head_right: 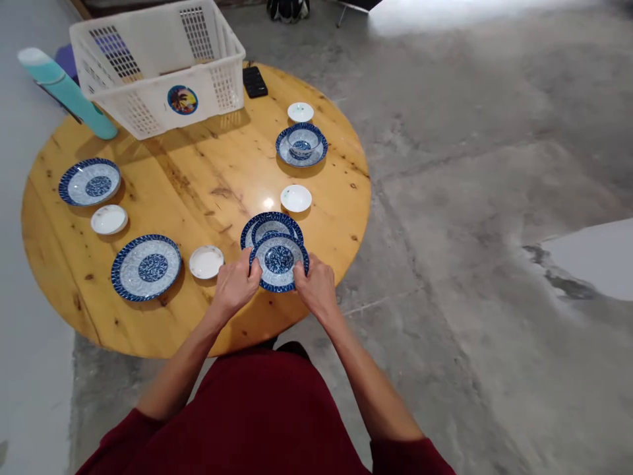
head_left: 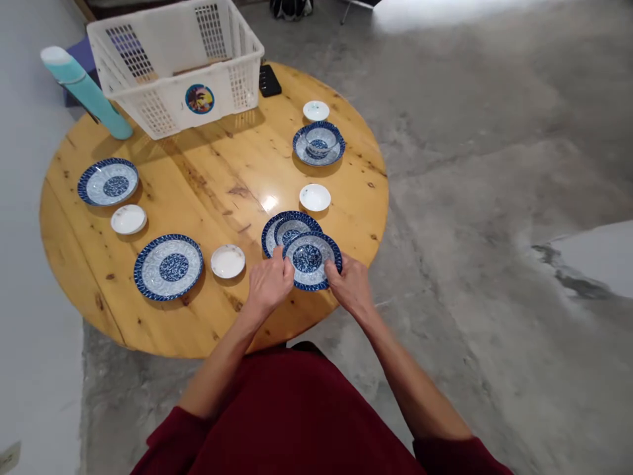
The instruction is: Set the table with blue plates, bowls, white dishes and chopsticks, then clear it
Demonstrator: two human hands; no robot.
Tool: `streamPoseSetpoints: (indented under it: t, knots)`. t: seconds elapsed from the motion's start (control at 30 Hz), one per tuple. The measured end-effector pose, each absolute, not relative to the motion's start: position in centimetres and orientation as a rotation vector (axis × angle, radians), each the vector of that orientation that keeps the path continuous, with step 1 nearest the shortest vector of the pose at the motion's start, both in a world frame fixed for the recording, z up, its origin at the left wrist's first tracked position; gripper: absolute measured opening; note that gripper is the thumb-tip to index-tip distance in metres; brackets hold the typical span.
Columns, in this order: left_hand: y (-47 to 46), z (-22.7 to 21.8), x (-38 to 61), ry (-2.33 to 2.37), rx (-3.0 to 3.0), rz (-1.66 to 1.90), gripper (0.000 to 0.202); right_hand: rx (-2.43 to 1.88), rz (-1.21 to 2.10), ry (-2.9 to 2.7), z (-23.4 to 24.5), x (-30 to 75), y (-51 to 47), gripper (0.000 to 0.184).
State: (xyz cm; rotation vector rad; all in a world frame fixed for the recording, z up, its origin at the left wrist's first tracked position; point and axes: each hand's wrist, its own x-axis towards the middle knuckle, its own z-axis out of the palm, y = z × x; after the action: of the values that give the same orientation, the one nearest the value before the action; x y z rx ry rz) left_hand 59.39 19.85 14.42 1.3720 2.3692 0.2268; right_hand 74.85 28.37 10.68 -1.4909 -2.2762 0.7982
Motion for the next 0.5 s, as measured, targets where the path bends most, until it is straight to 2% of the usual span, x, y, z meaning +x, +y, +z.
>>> streamPoseSetpoints:
  t: [0.23,0.5]
  knots:
    - [24.2,13.3,56.8,2.401,1.301,0.153,0.040,-1.436,0.745,-2.387,9.8,71.8,32.9,0.030]
    - [25.4,10.8,56.8,2.429,1.201,0.102,0.042,-1.414,0.564,-2.821,9.0,70.3,36.2,0.036]
